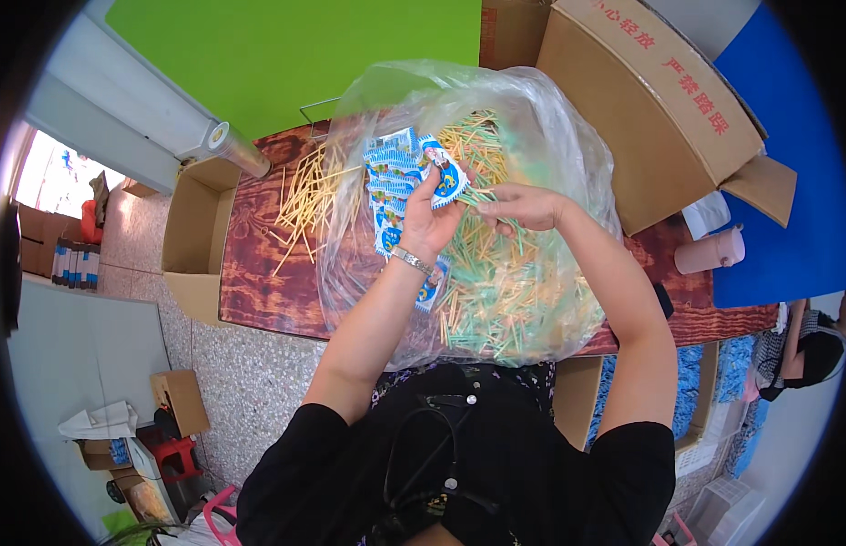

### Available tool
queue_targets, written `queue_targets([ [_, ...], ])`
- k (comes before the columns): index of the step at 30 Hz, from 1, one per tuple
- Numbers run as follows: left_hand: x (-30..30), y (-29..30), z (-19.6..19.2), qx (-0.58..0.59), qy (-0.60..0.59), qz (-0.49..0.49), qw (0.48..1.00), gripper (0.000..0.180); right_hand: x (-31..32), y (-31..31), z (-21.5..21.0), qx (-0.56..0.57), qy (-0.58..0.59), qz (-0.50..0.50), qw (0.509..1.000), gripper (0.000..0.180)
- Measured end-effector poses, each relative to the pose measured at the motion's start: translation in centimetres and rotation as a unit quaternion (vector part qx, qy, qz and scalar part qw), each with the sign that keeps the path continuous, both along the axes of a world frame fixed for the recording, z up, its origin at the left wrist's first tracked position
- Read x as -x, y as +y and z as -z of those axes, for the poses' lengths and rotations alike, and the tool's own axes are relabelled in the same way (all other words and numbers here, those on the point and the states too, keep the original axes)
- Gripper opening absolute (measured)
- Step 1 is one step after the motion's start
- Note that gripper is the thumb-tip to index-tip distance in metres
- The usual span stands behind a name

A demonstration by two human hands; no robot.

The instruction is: Sorting small blue packets from a large plastic bag filled with shredded paper on a factory table.

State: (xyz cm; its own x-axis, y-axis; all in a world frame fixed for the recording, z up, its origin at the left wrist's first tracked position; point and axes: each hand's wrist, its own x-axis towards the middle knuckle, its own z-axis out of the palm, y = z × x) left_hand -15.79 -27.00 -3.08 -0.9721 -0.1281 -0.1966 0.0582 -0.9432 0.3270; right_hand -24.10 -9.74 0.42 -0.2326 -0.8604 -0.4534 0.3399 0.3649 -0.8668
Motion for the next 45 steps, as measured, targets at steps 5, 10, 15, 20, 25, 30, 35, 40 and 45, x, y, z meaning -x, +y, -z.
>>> queue_targets([
  [5,-0.4,-1.2,0.2,-0.073,0.040,-0.029,0.996,0.024,-0.9,-0.8,-1.2,-0.034,0.153,-0.032,0.987,0.044],
  [10,-1.2,-2.9,-1.0,-0.095,0.105,-0.018,0.990,0.024,-1.0,-1.0,-1.7,-0.007,0.419,-0.071,0.905,0.044],
  [15,-1.8,-2.6,-1.4,-0.065,0.105,-0.030,0.992,0.021,-2.9,-2.7,-3.8,-0.012,0.315,-0.032,0.948,0.040],
  [20,-2.3,-1.9,-2.5,-0.039,0.074,-0.020,0.996,0.021,-2.9,-2.8,-3.3,-0.021,0.266,0.015,0.963,0.035],
  [25,-2.6,-3.8,-2.5,0.123,0.089,0.071,0.986,0.026,-2.3,-2.3,-4.6,-0.015,0.311,-0.019,0.950,0.036],
  [30,-2.3,-4.6,-3.5,0.275,0.035,0.139,0.951,0.021,-1.7,-1.7,-5.5,-0.043,0.380,-0.024,0.924,0.037],
  [35,-1.6,-4.3,-4.6,0.397,0.084,0.137,0.904,0.019,-1.3,-1.4,-6.4,-0.085,0.422,-0.072,0.900,0.038],
  [40,-0.4,-4.1,-3.8,0.327,0.056,0.131,0.934,0.019,-0.8,-1.0,-5.6,-0.066,0.436,-0.080,0.894,0.039],
  [45,-0.1,-6.1,-3.9,0.211,0.023,0.025,0.977,0.017,-0.5,1.2,-4.3,0.004,0.413,-0.011,0.911,0.030],
])
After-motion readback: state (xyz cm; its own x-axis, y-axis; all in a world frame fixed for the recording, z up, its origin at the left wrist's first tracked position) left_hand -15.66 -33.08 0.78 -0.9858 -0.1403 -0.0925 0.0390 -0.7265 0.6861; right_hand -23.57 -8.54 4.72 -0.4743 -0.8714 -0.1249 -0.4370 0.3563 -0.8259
